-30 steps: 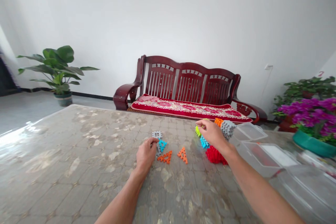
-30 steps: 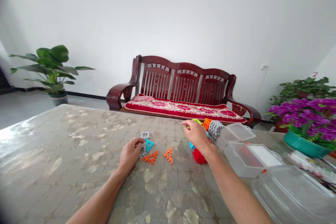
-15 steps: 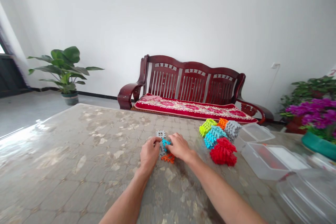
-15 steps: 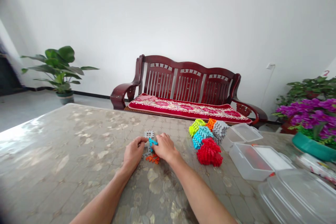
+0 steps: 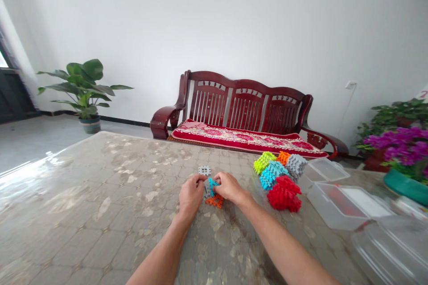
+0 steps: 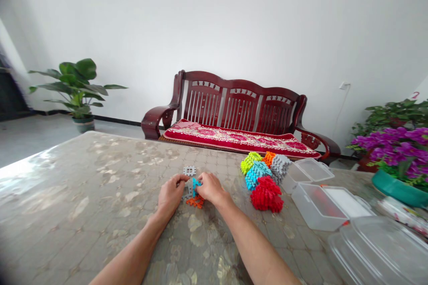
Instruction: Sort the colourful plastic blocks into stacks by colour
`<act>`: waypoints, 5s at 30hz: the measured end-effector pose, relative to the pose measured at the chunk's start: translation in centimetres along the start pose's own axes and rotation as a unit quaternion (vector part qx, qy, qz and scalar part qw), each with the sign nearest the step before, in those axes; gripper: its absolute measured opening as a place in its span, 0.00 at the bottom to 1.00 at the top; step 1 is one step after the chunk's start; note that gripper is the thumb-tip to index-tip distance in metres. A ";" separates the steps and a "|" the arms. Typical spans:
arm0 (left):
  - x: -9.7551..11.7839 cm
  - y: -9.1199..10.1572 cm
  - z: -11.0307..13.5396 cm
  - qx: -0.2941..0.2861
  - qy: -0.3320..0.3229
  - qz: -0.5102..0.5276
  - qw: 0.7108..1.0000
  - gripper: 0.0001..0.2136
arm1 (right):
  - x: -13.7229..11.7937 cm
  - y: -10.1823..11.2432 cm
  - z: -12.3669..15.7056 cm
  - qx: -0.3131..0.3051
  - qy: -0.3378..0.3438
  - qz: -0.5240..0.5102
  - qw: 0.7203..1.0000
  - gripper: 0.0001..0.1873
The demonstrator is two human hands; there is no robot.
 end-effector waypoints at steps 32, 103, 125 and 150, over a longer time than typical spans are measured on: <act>0.1 -0.1 0.1 -0.019 0.006 -0.015 1.000 0.14 | -0.5 1.8 -0.2 0.084 0.038 -0.021 0.996 0.12; -0.3 -1.0 0.1 -0.050 0.002 -0.058 0.997 0.15 | 14.8 25.6 0.5 0.282 -0.074 0.162 0.943 0.10; -0.1 -0.5 -0.1 -0.023 -0.002 -0.019 1.000 0.14 | 7.8 19.1 4.1 0.265 0.030 0.011 0.964 0.13; 0.8 -0.6 0.3 -0.006 -0.104 -0.195 0.975 0.25 | 7.0 3.8 6.4 0.183 -0.019 -0.197 0.963 0.22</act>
Point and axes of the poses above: each hand's wrist, its own z-axis away from the middle knuckle, its own y-axis out of the back of the hand, x = y × z, the point moved 10 cm from there along -z, towards the middle knuckle, and after that the axes turned 15 degrees about x, right-handed, at the moved point
